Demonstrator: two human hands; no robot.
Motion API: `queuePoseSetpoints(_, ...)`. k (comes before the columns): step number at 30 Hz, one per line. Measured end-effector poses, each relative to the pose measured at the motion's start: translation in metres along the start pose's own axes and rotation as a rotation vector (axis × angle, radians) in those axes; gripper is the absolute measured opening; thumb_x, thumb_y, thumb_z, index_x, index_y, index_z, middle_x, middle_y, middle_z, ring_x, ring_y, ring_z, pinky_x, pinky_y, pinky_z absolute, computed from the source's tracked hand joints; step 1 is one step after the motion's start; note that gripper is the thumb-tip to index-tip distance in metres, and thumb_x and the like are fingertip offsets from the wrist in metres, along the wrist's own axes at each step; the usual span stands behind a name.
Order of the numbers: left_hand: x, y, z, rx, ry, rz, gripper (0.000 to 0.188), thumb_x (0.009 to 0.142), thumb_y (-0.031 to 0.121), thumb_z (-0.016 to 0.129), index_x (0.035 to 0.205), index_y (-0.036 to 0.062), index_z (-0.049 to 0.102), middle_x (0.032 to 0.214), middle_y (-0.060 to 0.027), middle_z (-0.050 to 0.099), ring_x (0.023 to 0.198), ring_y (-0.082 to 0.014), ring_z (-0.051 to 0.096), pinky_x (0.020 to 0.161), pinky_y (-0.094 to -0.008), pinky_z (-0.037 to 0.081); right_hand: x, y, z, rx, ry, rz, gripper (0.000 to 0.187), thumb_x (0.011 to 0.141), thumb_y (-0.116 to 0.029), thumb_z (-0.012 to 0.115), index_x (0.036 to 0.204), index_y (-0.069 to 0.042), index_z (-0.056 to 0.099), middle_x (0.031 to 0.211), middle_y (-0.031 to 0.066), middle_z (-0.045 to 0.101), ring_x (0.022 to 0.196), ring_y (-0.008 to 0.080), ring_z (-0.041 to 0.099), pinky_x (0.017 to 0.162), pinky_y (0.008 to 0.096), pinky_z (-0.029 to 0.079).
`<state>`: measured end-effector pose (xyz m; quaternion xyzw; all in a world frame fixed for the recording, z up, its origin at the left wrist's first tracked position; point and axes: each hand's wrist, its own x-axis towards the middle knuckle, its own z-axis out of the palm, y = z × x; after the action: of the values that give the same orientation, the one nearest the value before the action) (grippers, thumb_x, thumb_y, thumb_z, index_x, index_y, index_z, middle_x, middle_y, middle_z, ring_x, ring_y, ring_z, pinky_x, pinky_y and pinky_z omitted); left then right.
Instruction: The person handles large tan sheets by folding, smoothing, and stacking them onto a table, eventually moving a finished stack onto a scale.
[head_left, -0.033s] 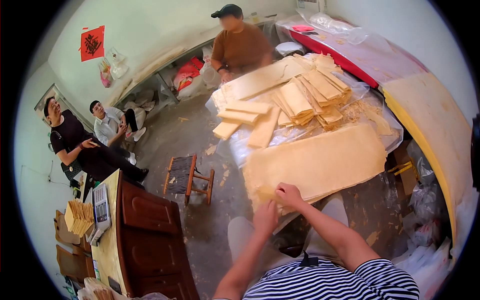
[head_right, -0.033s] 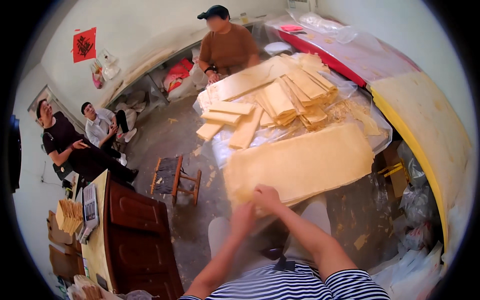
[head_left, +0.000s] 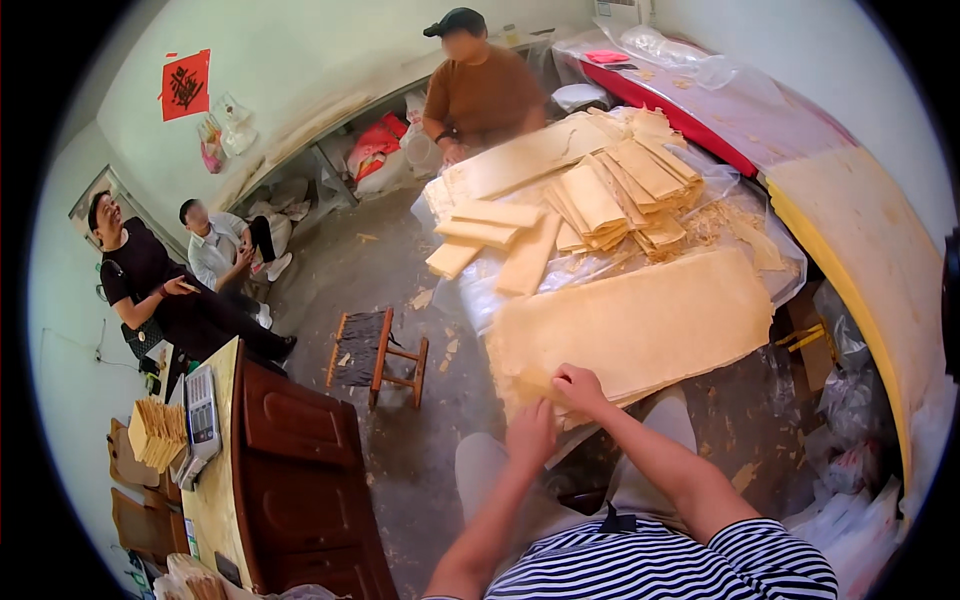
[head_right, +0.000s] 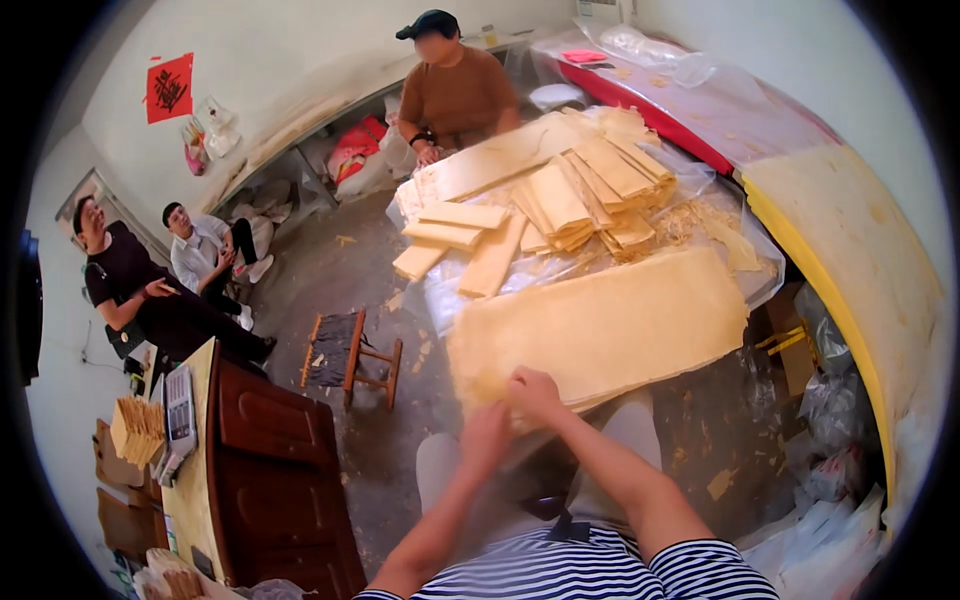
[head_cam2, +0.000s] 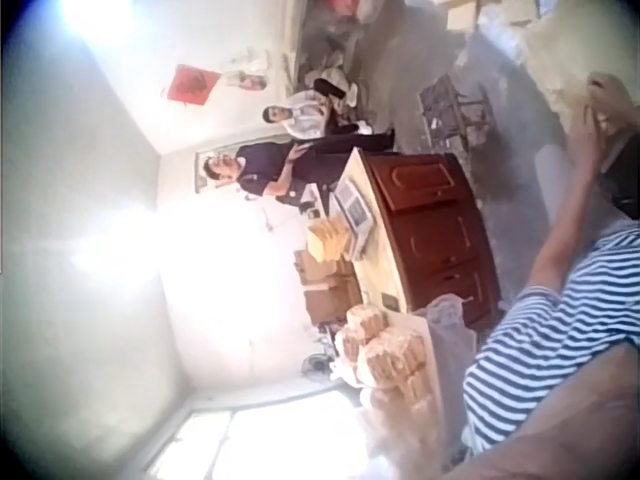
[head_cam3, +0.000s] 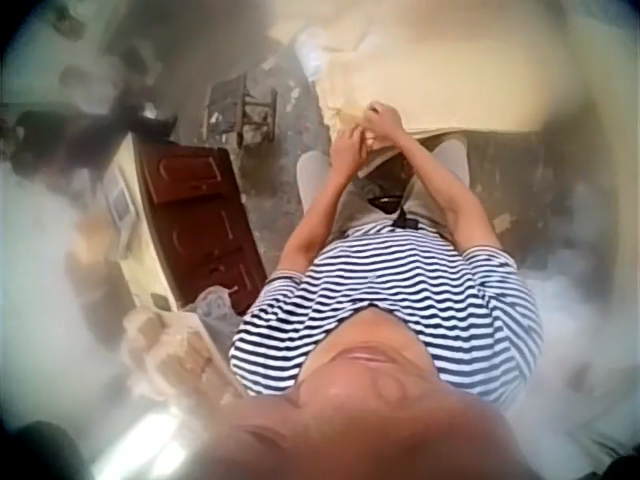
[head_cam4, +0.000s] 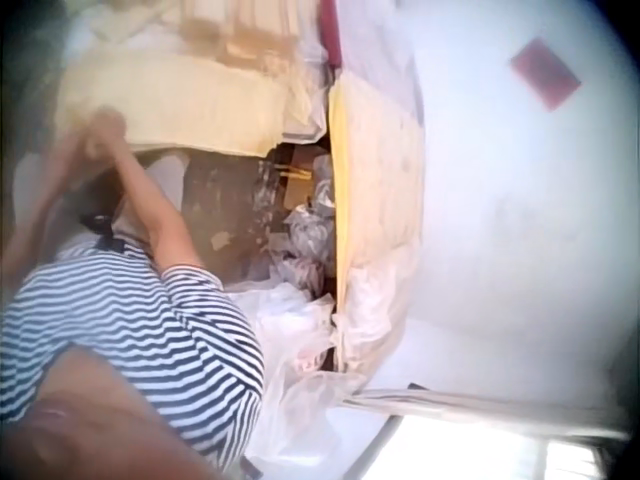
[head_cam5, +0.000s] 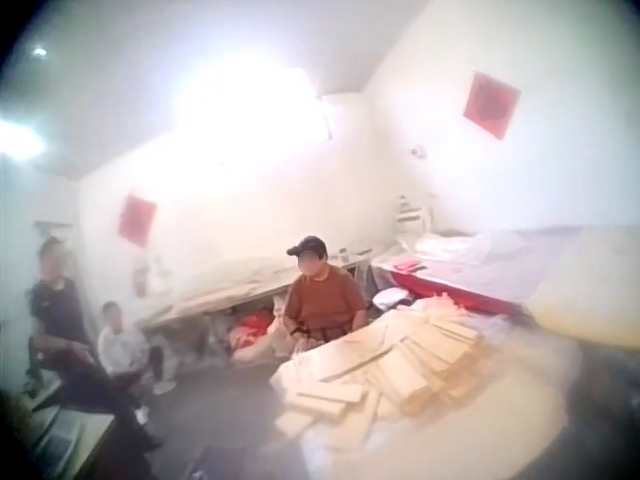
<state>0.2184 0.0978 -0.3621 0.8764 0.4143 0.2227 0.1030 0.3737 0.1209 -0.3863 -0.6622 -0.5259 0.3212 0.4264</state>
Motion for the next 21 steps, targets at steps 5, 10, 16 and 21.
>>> queuePoseSetpoints(5,0.03,-0.006,0.012,0.035,-0.035,0.101,0.029,0.07,0.011,0.058,0.098,0.0018,0.055,0.1,-0.0146,0.057,0.088,-0.0316,0.056,0.074,-0.0404,0.046,0.008,0.012,0.002,0.299,0.071,0.036,0.01,0.08,-0.011,0.055,0.078,-0.002,0.058,0.066,0.0033,0.054,0.064,0.0108,0.05,0.061,0.025,0.042)
queuePoseSetpoints(10,0.042,-0.015,0.027,0.112,-0.043,-0.019,0.047,0.067,0.016,0.062,0.111,0.0014,0.054,0.112,-0.0174,0.052,0.104,-0.0319,0.049,0.085,-0.0388,0.043,0.012,-0.01,-0.012,0.195,0.14,-0.06,0.008,0.08,-0.008,0.055,0.075,-0.002,0.056,0.069,-0.0016,0.054,0.065,0.0064,0.047,0.061,0.0217,0.041)
queuePoseSetpoints(16,0.068,-0.002,0.004,0.149,-0.236,-0.109,0.054,0.068,0.028,0.067,0.114,0.0047,0.053,0.122,-0.0161,0.047,0.111,-0.0311,0.046,0.088,-0.0397,0.043,0.031,0.025,-0.047,1.02,0.408,0.193,0.007,0.086,-0.009,0.056,0.089,-0.004,0.056,0.076,-0.0019,0.054,0.068,0.0076,0.05,0.064,0.022,0.043)
queuePoseSetpoints(21,0.089,-0.004,0.03,0.212,-0.271,-0.046,0.058,0.069,0.035,0.066,0.115,0.0026,0.053,0.125,-0.016,0.045,0.117,-0.0318,0.041,0.095,-0.0429,0.036,0.014,0.036,-0.02,0.542,0.266,0.172,0.017,0.085,-0.015,0.059,0.096,-0.002,0.057,0.083,0.0033,0.06,0.075,0.0119,0.056,0.069,0.024,0.045)
